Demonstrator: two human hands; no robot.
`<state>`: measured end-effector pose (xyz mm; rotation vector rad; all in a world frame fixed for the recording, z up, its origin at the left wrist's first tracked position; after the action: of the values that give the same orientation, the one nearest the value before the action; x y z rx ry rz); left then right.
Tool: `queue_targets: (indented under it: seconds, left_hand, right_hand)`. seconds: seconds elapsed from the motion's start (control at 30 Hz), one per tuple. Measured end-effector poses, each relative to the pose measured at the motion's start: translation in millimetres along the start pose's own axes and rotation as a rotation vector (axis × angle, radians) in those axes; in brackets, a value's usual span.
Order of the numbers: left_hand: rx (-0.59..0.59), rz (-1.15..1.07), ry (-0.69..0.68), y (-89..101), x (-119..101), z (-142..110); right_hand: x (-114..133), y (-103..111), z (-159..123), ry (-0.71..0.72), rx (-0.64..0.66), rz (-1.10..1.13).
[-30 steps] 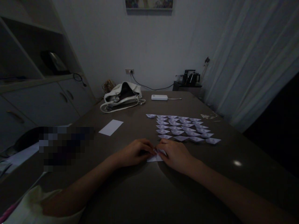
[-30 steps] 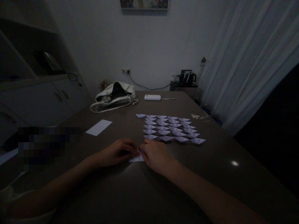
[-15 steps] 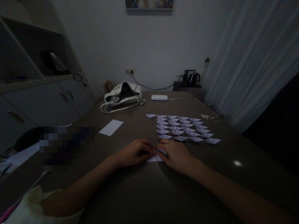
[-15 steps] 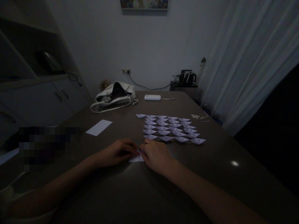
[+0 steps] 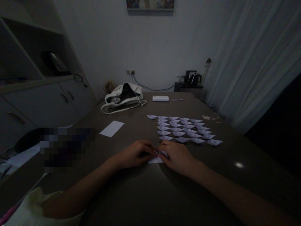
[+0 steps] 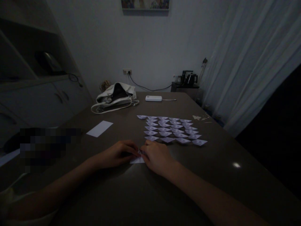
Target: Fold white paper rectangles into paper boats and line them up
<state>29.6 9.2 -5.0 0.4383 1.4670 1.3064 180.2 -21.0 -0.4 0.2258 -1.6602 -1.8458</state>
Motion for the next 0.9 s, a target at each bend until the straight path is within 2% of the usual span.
queue_targets:
  seconds: [0.9]
  left_hand:
    - [-0.003,0.001,0.011,0.2,-0.1,0.2]
  right_hand:
    - [3.3,-0.1,-0.7,-0.004,-0.012,-0.005]
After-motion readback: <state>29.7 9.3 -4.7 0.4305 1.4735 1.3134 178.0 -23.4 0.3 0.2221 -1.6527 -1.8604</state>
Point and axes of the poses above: each hand's wrist, its own z-axis towards the middle knuckle, its own y-axis out of the back of the hand, x = y × z, the point moved 4 cm from there along z, towards the middle knuckle, and after that the axes turned 7 degrees about z, right-handed, at the moved point
